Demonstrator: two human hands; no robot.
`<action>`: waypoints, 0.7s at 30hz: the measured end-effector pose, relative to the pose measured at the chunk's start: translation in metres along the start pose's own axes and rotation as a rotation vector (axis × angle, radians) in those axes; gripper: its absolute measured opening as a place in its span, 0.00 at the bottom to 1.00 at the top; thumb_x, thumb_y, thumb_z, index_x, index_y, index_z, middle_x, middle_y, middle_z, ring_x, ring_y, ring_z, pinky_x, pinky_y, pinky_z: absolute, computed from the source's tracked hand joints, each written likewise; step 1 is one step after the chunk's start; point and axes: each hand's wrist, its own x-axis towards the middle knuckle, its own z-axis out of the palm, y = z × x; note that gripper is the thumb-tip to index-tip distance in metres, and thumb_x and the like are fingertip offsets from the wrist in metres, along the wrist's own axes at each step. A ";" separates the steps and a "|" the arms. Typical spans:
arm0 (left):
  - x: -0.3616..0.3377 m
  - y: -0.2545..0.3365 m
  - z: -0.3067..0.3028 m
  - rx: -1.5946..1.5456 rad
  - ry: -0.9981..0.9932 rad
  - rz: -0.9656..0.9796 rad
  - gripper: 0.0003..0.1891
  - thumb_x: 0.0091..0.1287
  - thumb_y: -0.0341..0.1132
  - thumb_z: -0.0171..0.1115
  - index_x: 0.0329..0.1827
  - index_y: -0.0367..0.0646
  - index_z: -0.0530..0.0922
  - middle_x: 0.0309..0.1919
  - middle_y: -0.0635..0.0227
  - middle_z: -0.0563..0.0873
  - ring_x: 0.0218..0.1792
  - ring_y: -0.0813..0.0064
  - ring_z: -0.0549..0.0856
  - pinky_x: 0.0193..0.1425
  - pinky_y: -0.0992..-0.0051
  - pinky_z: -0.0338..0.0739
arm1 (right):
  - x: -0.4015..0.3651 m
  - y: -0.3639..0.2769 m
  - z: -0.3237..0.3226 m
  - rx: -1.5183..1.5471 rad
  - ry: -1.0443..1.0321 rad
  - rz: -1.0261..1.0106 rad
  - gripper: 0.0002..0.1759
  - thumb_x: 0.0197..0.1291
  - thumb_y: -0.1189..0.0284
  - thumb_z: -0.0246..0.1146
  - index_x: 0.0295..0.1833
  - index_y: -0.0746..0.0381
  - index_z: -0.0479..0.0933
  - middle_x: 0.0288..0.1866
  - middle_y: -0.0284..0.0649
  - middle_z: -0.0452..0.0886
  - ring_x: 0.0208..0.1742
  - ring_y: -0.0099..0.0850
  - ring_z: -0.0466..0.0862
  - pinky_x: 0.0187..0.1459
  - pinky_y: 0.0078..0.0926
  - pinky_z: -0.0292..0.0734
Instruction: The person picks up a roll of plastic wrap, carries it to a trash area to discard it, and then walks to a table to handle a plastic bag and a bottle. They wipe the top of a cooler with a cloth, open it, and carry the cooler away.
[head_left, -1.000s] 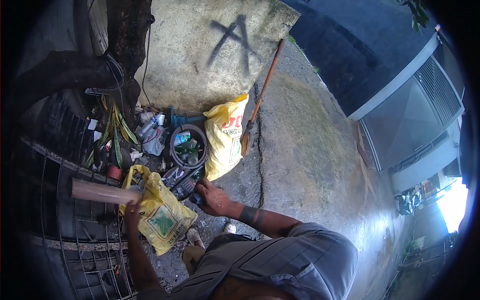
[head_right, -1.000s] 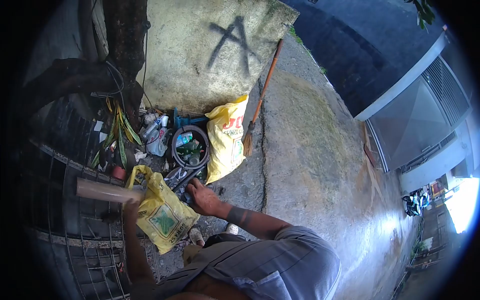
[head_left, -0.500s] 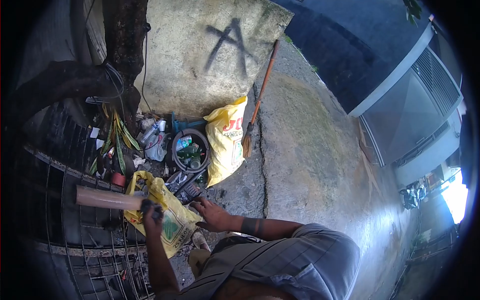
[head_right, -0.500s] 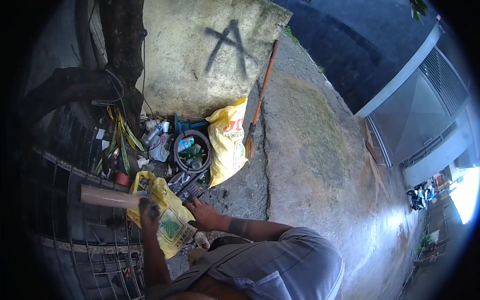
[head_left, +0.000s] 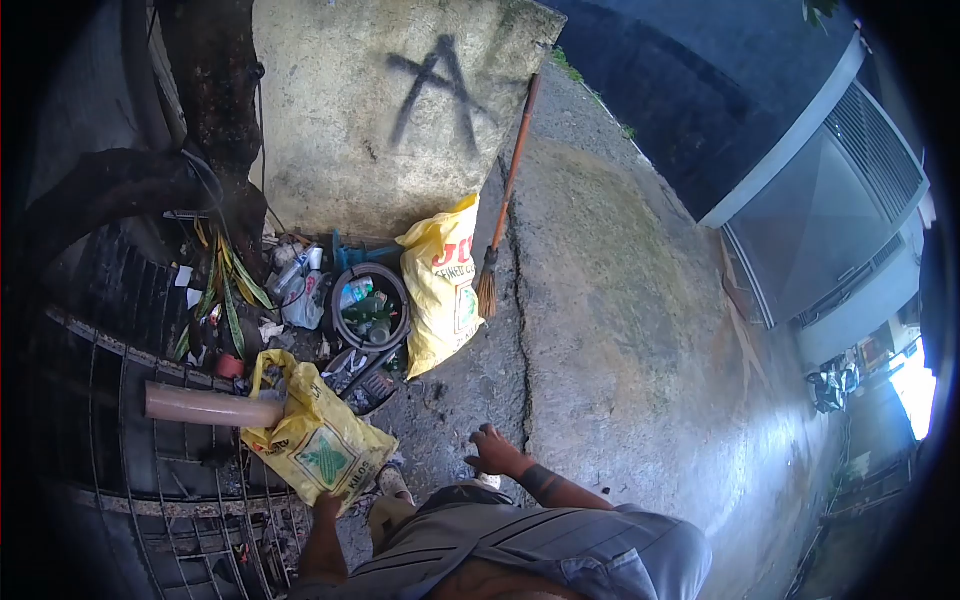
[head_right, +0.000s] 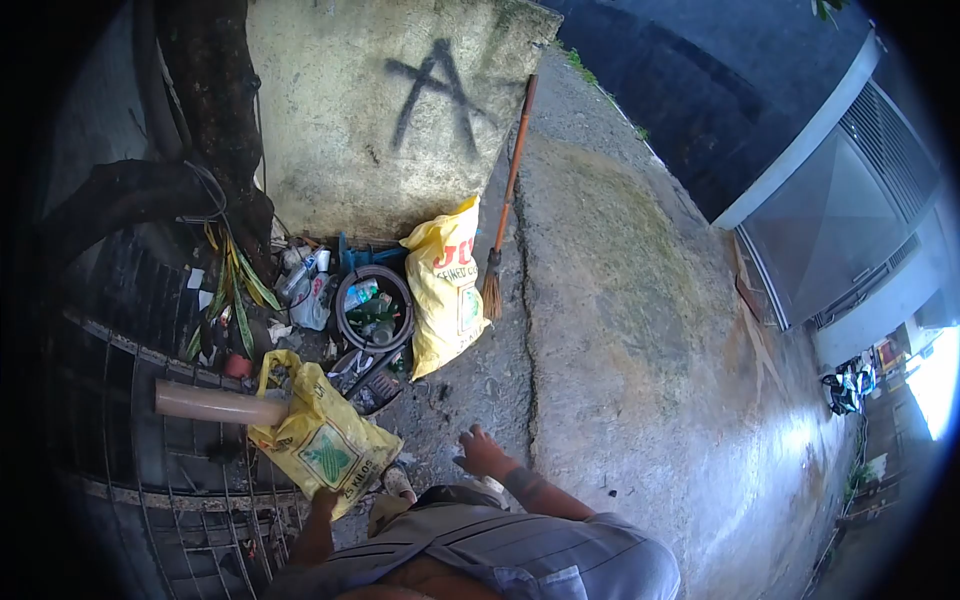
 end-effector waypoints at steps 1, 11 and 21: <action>-0.019 -0.017 0.036 0.082 0.023 0.127 0.31 0.47 0.56 0.68 0.42 0.35 0.80 0.35 0.51 0.84 0.38 0.55 0.83 0.44 0.62 0.74 | -0.009 0.007 -0.004 -0.080 -0.078 0.040 0.31 0.51 0.54 0.64 0.54 0.64 0.69 0.56 0.56 0.65 0.55 0.53 0.69 0.57 0.43 0.68; -0.092 0.074 0.107 0.234 -0.445 0.207 0.24 0.56 0.53 0.61 0.40 0.37 0.80 0.38 0.49 0.82 0.42 0.56 0.82 0.44 0.60 0.74 | -0.063 0.133 0.024 0.081 -0.015 0.105 0.30 0.52 0.52 0.63 0.52 0.65 0.72 0.52 0.55 0.73 0.58 0.51 0.69 0.58 0.41 0.67; -0.115 0.109 0.151 0.352 -0.580 0.199 0.23 0.55 0.51 0.62 0.42 0.38 0.80 0.38 0.51 0.83 0.42 0.55 0.82 0.43 0.60 0.74 | -0.152 0.256 0.001 0.216 0.012 0.246 0.31 0.51 0.52 0.63 0.52 0.66 0.73 0.51 0.61 0.72 0.55 0.54 0.72 0.56 0.41 0.69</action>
